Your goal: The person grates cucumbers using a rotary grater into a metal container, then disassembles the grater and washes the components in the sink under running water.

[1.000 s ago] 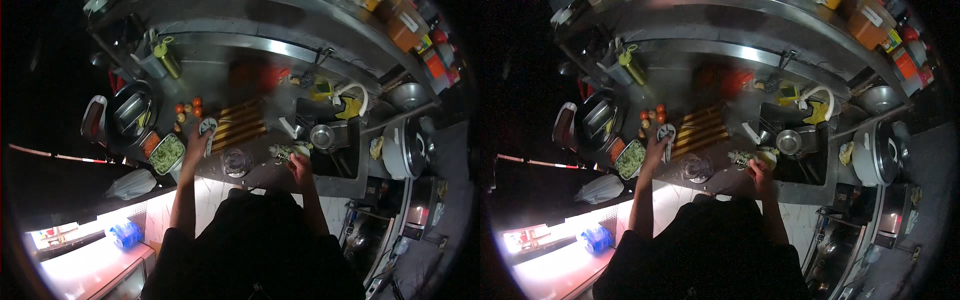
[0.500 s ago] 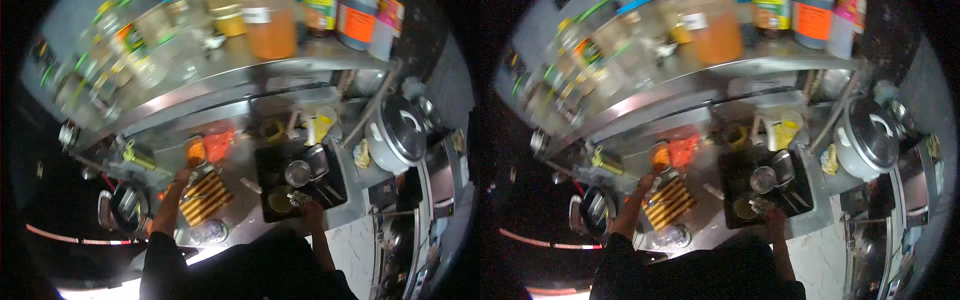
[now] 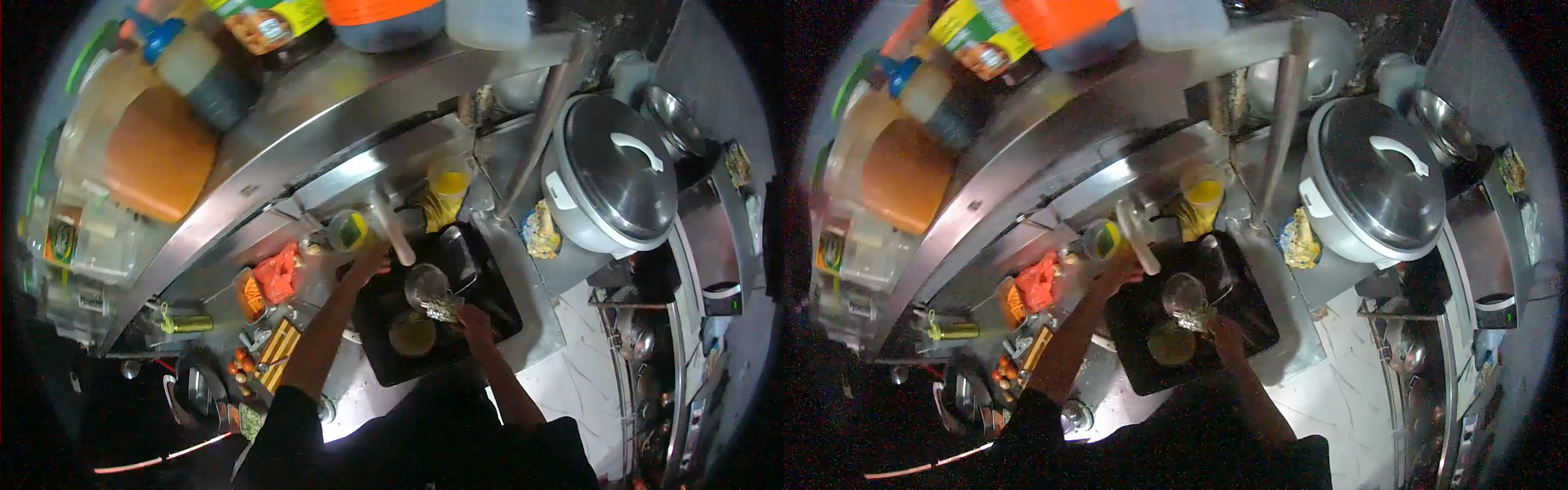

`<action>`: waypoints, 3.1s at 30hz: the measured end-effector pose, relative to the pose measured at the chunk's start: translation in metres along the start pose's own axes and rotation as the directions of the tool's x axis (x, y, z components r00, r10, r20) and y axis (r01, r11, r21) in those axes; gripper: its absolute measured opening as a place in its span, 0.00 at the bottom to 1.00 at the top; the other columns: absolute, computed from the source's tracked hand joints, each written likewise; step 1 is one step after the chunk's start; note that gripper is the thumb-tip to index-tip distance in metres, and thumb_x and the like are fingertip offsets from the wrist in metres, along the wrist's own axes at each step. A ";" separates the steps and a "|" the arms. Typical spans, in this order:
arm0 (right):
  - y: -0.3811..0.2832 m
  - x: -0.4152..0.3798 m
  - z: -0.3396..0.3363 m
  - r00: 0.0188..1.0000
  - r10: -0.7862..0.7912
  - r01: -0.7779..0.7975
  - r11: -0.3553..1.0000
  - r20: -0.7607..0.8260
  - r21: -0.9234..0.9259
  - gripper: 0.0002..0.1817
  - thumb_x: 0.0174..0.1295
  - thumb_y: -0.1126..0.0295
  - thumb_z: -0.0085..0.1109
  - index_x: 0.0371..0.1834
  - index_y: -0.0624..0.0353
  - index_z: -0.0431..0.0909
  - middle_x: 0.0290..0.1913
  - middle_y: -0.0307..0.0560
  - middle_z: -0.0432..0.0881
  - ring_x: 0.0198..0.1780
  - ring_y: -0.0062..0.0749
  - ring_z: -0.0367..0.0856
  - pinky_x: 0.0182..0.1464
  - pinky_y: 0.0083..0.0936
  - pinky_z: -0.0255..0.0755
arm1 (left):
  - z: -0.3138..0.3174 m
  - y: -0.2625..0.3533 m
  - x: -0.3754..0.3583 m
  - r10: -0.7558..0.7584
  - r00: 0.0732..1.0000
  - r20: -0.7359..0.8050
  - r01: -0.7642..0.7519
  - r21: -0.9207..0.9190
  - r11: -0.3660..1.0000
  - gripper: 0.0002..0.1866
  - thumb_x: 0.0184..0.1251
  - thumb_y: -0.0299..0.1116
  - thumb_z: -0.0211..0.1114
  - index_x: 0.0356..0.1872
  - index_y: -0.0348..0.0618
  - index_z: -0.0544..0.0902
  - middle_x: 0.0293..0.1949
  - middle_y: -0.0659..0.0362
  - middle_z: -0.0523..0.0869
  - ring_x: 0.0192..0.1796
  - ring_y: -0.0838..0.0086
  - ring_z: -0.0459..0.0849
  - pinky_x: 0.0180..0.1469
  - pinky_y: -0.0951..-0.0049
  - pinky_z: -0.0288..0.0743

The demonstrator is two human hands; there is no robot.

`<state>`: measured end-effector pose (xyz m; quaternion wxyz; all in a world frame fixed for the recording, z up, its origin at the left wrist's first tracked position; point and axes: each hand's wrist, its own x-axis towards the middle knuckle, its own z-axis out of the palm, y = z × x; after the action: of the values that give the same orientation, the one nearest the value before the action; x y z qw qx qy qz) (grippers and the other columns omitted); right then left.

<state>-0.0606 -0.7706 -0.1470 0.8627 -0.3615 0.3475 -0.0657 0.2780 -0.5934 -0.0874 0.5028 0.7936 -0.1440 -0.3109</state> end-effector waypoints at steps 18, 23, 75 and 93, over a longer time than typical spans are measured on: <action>-0.037 0.077 0.071 0.995 -0.079 0.090 0.975 0.059 -0.203 0.10 0.75 0.58 0.61 0.47 0.51 0.79 0.40 0.32 0.79 0.40 0.20 0.77 0.45 0.27 0.75 | 0.085 -0.015 0.063 0.384 0.909 0.160 0.296 -0.898 -0.325 0.30 0.79 0.61 0.54 0.60 0.44 0.80 0.47 0.59 0.87 0.32 0.72 0.81 0.42 0.66 0.78; -0.036 0.088 0.085 0.976 0.213 -0.216 0.967 0.037 0.136 0.08 0.75 0.59 0.60 0.44 0.49 0.78 0.38 0.32 0.78 0.38 0.20 0.74 0.40 0.28 0.72 | 0.072 -0.009 0.021 0.080 0.927 0.367 0.337 -0.906 0.257 0.27 0.79 0.47 0.56 0.69 0.41 0.74 0.58 0.52 0.85 0.54 0.61 0.87 0.59 0.63 0.81; -0.078 0.104 0.109 0.776 0.012 0.413 0.746 0.631 -0.522 0.47 0.47 0.66 0.87 0.71 0.58 0.68 0.64 0.46 0.78 0.68 0.37 0.75 0.72 0.36 0.70 | 0.094 -0.014 -0.057 0.022 0.968 -0.249 -0.028 -0.021 0.999 0.12 0.73 0.34 0.64 0.52 0.41 0.84 0.43 0.58 0.88 0.46 0.74 0.85 0.47 0.67 0.80; -0.024 0.106 0.094 0.880 0.268 -0.031 0.856 0.392 -0.516 0.31 0.76 0.49 0.52 0.76 0.51 0.66 0.55 0.38 0.82 0.52 0.21 0.80 0.50 0.25 0.78 | 0.107 -0.019 -0.075 0.129 0.969 -0.210 -0.208 -0.411 0.888 0.21 0.77 0.35 0.62 0.67 0.40 0.77 0.55 0.56 0.85 0.54 0.66 0.86 0.57 0.64 0.81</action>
<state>0.0831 -0.7727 -0.1425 0.7999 -0.5464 0.1712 0.1800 0.1512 -0.6204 -0.1101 0.7013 0.6719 -0.0952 -0.2184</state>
